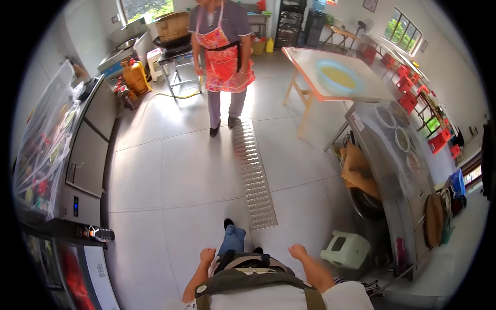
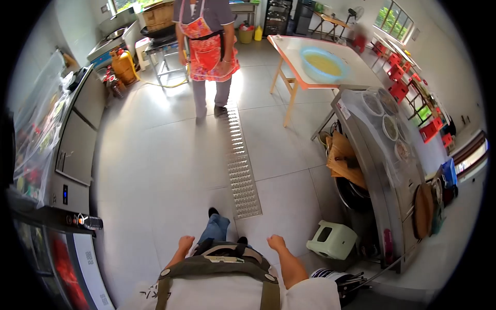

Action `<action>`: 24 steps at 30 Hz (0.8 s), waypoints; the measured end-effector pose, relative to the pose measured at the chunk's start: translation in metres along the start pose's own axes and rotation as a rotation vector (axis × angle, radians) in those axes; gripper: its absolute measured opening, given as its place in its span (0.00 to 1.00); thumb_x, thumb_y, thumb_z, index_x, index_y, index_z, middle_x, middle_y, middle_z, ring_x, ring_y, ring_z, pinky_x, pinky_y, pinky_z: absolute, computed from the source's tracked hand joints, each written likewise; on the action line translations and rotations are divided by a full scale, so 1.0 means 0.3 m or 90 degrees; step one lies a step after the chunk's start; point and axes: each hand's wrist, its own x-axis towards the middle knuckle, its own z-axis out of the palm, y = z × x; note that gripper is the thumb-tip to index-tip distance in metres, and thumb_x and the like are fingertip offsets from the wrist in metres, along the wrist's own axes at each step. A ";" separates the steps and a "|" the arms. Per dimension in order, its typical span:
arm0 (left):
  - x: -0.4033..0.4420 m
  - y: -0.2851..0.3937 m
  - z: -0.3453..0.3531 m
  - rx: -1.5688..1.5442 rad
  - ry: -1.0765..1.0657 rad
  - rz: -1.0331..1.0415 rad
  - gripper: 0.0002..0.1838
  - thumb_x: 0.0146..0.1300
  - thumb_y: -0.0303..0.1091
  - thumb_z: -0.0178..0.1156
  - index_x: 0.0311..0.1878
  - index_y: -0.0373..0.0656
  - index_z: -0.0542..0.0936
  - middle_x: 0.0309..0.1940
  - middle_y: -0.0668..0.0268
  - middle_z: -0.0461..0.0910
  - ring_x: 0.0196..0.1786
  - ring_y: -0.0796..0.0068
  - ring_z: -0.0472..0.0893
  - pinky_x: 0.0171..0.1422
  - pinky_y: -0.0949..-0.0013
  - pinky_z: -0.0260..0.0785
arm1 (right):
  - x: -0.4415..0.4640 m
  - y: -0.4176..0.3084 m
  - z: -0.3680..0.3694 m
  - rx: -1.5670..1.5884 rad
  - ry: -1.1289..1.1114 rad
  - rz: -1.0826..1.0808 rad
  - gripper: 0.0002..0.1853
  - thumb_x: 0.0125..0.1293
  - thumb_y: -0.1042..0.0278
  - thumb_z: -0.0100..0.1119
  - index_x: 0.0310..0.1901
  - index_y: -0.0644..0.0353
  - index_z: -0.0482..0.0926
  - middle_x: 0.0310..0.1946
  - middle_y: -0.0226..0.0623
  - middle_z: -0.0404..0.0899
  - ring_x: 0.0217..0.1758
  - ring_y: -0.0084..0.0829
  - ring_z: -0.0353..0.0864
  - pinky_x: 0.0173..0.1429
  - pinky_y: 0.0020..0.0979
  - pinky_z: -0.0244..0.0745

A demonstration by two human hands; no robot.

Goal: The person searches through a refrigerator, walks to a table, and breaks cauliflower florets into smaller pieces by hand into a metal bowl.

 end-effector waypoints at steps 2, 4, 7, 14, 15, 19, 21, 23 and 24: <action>0.138 -0.111 0.042 0.250 -0.046 0.120 0.21 0.49 0.50 0.52 0.26 0.37 0.79 0.28 0.51 0.78 0.36 0.51 0.77 0.41 0.57 0.68 | 0.052 0.030 0.028 -0.048 -0.025 -0.012 0.20 0.55 0.51 0.48 0.33 0.61 0.79 0.34 0.48 0.78 0.41 0.47 0.76 0.47 0.41 0.69; 0.232 -0.172 0.037 0.153 -0.050 -0.004 0.21 0.49 0.50 0.53 0.25 0.38 0.79 0.29 0.50 0.78 0.37 0.49 0.77 0.42 0.57 0.68 | 0.069 0.003 0.022 -0.032 -0.015 0.030 0.21 0.54 0.49 0.47 0.32 0.60 0.80 0.34 0.48 0.78 0.40 0.47 0.76 0.46 0.40 0.70; 0.430 -0.134 -0.056 0.155 -0.079 -0.052 0.22 0.51 0.50 0.51 0.27 0.38 0.79 0.31 0.50 0.78 0.39 0.49 0.76 0.44 0.56 0.68 | 0.142 -0.083 -0.003 -0.011 -0.071 0.089 0.23 0.54 0.46 0.47 0.33 0.60 0.80 0.35 0.47 0.78 0.41 0.47 0.76 0.46 0.40 0.70; 1.038 0.362 -0.373 0.269 -0.165 0.059 0.22 0.56 0.47 0.45 0.32 0.37 0.79 0.37 0.49 0.77 0.43 0.49 0.75 0.50 0.54 0.66 | 0.573 -0.439 -0.242 0.042 0.041 -0.051 0.22 0.57 0.47 0.46 0.34 0.59 0.79 0.34 0.44 0.78 0.40 0.45 0.76 0.44 0.38 0.71; 1.093 0.443 -0.416 0.233 -0.087 0.116 0.22 0.57 0.47 0.45 0.31 0.37 0.79 0.36 0.49 0.77 0.42 0.49 0.75 0.48 0.54 0.66 | 0.558 -0.560 -0.361 0.167 0.093 -0.001 0.21 0.57 0.49 0.49 0.36 0.60 0.78 0.33 0.42 0.79 0.38 0.42 0.78 0.43 0.35 0.71; 1.281 0.798 -0.512 -0.153 0.025 0.135 0.15 0.54 0.39 0.49 0.29 0.36 0.79 0.25 0.54 0.78 0.28 0.59 0.78 0.38 0.62 0.69 | 0.629 -0.779 -0.587 0.468 0.132 -0.023 0.15 0.57 0.56 0.53 0.38 0.59 0.77 0.27 0.33 0.79 0.31 0.24 0.77 0.36 0.25 0.71; 1.314 0.950 -0.520 -0.208 -0.027 0.144 0.11 0.54 0.35 0.50 0.32 0.37 0.77 0.24 0.61 0.77 0.25 0.70 0.76 0.30 0.69 0.67 | 0.670 -0.799 -0.649 0.448 0.157 -0.062 0.16 0.57 0.56 0.53 0.38 0.60 0.77 0.25 0.32 0.78 0.29 0.22 0.76 0.35 0.25 0.70; 1.335 1.027 -0.496 -0.176 -0.070 0.183 0.10 0.54 0.34 0.50 0.31 0.39 0.76 0.23 0.63 0.76 0.24 0.74 0.76 0.27 0.73 0.67 | 0.709 -0.691 -0.616 0.370 0.161 -0.008 0.16 0.57 0.54 0.50 0.37 0.58 0.78 0.27 0.34 0.79 0.29 0.30 0.77 0.37 0.29 0.71; 1.403 0.997 -0.441 -0.024 -0.084 0.224 0.14 0.55 0.39 0.48 0.32 0.39 0.78 0.27 0.55 0.78 0.31 0.60 0.78 0.37 0.60 0.68 | 0.755 -0.586 -0.599 0.172 0.065 0.021 0.17 0.57 0.53 0.46 0.38 0.54 0.79 0.32 0.38 0.79 0.34 0.39 0.78 0.40 0.35 0.71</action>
